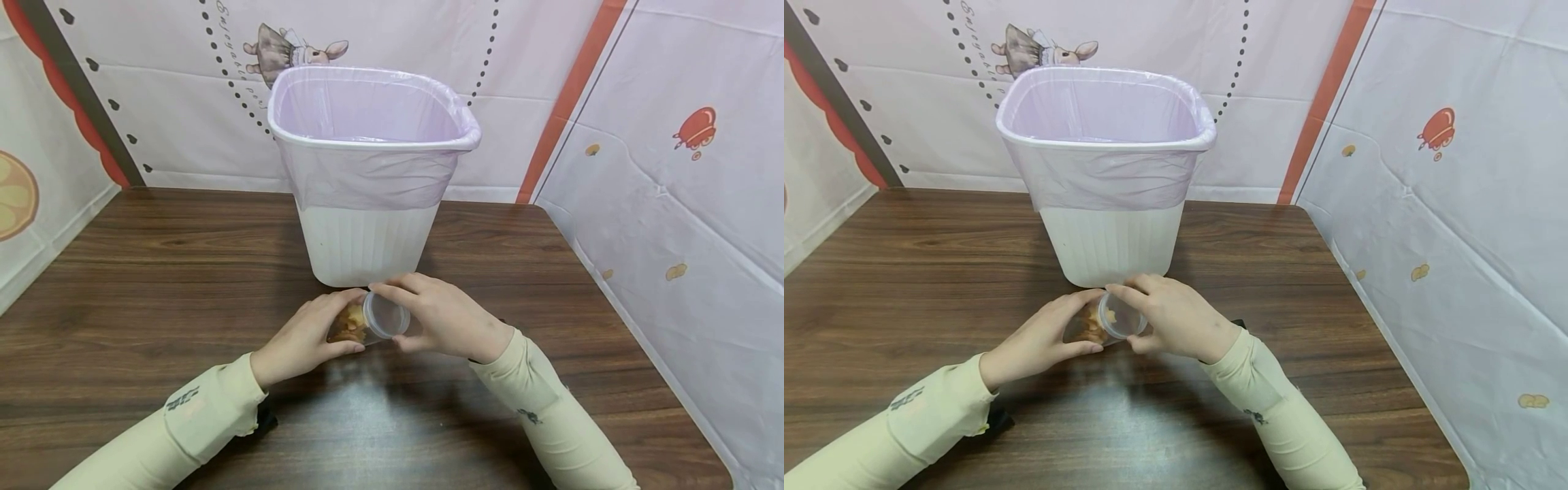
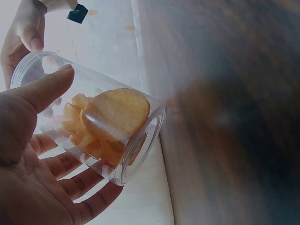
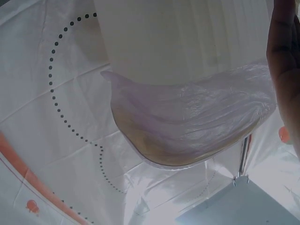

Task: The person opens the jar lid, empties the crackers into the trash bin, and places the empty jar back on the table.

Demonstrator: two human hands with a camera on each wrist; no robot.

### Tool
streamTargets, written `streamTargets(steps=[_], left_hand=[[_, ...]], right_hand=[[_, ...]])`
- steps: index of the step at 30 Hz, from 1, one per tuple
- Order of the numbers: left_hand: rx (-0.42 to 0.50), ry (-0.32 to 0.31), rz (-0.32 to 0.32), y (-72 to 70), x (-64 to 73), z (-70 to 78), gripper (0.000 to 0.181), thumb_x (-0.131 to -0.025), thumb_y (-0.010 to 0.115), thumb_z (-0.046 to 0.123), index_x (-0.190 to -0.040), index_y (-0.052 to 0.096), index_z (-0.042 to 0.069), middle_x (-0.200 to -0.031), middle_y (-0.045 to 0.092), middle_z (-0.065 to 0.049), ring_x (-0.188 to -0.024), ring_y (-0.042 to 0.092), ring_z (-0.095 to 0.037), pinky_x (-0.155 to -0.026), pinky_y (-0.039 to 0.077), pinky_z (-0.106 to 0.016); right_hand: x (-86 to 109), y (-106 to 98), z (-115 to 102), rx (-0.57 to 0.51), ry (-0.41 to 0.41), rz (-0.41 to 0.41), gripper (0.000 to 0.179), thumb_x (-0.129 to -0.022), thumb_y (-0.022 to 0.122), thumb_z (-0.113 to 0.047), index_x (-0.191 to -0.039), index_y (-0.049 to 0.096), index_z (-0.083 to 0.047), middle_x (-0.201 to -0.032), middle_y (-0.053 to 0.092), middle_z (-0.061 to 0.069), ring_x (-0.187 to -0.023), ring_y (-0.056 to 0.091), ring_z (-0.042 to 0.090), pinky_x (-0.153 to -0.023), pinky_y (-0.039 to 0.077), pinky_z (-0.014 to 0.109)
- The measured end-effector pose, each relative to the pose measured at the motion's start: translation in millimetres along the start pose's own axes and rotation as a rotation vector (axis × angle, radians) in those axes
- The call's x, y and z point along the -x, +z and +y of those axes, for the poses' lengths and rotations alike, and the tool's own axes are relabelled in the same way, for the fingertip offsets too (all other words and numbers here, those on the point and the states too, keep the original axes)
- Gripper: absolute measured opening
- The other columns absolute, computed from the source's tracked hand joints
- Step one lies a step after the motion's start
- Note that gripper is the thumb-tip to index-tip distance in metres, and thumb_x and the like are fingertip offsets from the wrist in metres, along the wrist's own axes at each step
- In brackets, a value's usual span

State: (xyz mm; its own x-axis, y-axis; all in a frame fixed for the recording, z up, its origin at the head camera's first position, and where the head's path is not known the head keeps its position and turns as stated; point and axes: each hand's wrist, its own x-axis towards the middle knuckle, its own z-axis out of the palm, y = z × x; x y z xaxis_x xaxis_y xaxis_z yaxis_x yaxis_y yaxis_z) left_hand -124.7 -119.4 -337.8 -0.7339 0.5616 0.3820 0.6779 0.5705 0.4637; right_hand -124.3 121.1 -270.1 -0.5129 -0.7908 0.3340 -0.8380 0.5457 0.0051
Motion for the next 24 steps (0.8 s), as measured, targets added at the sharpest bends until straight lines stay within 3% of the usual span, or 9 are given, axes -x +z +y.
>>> streamTargets(steps=[7,12,24], left_hand=[[0.000,0.000,0.003,0.5,0.0,-0.3,0.076,-0.074,0.083,0.031,-0.136,0.046,0.008,-0.124,0.062,-0.004,-0.108,0.059,-0.018,-0.091,0.048,-0.042],[0.005,-0.009,0.000,0.1,-0.2,-0.1,0.076,-0.074,0.083,0.031,-0.136,0.046,0.007,-0.125,0.062,-0.004,-0.109,0.059,-0.018,-0.091,0.048,-0.041],[0.003,-0.017,-0.005,0.9,-0.7,-0.9,0.074,-0.073,0.084,0.031,-0.134,0.048,0.010,-0.120,0.063,0.000,-0.104,0.060,-0.014,-0.089,0.048,-0.038]], right_hand=[[-0.4,0.5,0.4,-0.009,0.005,0.004,0.069,-0.071,0.079,-0.028,-0.133,0.054,-0.010,-0.119,0.061,0.005,-0.101,0.063,0.016,-0.087,0.052,0.030],[-0.8,2.0,-0.1,0.006,0.024,0.022,0.068,-0.075,0.079,-0.037,-0.133,0.054,-0.012,-0.119,0.062,0.004,-0.099,0.063,0.016,-0.085,0.053,0.031],[-1.5,1.0,-6.3,0.045,0.225,0.046,0.070,-0.076,0.071,-0.059,-0.126,0.060,-0.011,-0.103,0.066,0.001,-0.088,0.066,0.016,-0.074,0.054,0.033]])
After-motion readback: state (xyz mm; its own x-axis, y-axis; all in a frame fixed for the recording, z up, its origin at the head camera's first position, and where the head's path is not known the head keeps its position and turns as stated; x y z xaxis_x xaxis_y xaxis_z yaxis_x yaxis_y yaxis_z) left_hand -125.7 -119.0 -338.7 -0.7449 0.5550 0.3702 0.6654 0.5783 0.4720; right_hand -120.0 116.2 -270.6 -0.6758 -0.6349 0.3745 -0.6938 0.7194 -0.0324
